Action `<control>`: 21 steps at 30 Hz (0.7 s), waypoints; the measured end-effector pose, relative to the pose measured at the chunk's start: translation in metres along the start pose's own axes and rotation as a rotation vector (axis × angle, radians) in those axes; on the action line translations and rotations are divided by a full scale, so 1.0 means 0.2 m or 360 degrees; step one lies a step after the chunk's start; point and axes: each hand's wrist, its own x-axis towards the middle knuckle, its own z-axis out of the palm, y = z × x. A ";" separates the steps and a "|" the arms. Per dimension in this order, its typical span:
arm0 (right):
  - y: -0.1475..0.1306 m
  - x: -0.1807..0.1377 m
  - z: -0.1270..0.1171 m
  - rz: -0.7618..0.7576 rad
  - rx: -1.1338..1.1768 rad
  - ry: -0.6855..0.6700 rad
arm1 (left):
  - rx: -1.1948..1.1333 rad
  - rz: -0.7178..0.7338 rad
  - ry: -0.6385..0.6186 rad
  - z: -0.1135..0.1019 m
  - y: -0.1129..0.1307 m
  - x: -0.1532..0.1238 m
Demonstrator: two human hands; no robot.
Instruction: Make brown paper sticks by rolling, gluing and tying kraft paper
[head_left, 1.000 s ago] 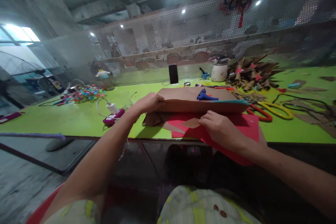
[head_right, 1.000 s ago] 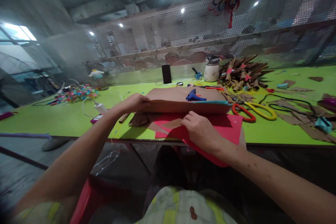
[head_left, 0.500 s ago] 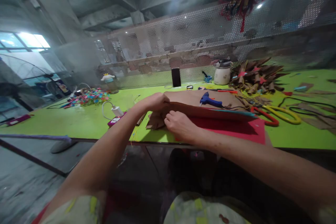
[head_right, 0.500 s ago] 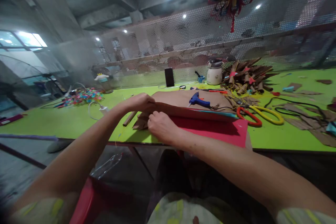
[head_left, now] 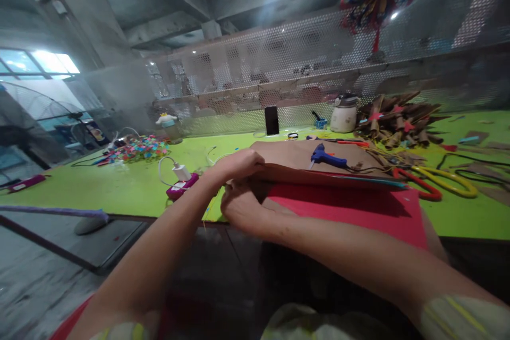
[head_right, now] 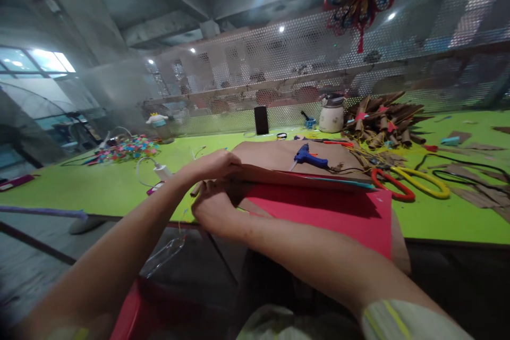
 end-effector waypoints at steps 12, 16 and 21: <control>0.17 -0.84 -0.12 0.0110 0.0263 0.0239 | 0.0006 -0.0005 0.0087 0.06 -0.02 -0.01; 0.32 -1.06 -0.07 0.0364 0.0100 0.0226 | 0.0026 0.0018 0.0073 0.07 -0.01 -0.02; 0.44 -1.33 -0.06 0.0523 -0.0172 0.0170 | -0.0039 -0.0028 -0.0033 0.10 0.03 -0.05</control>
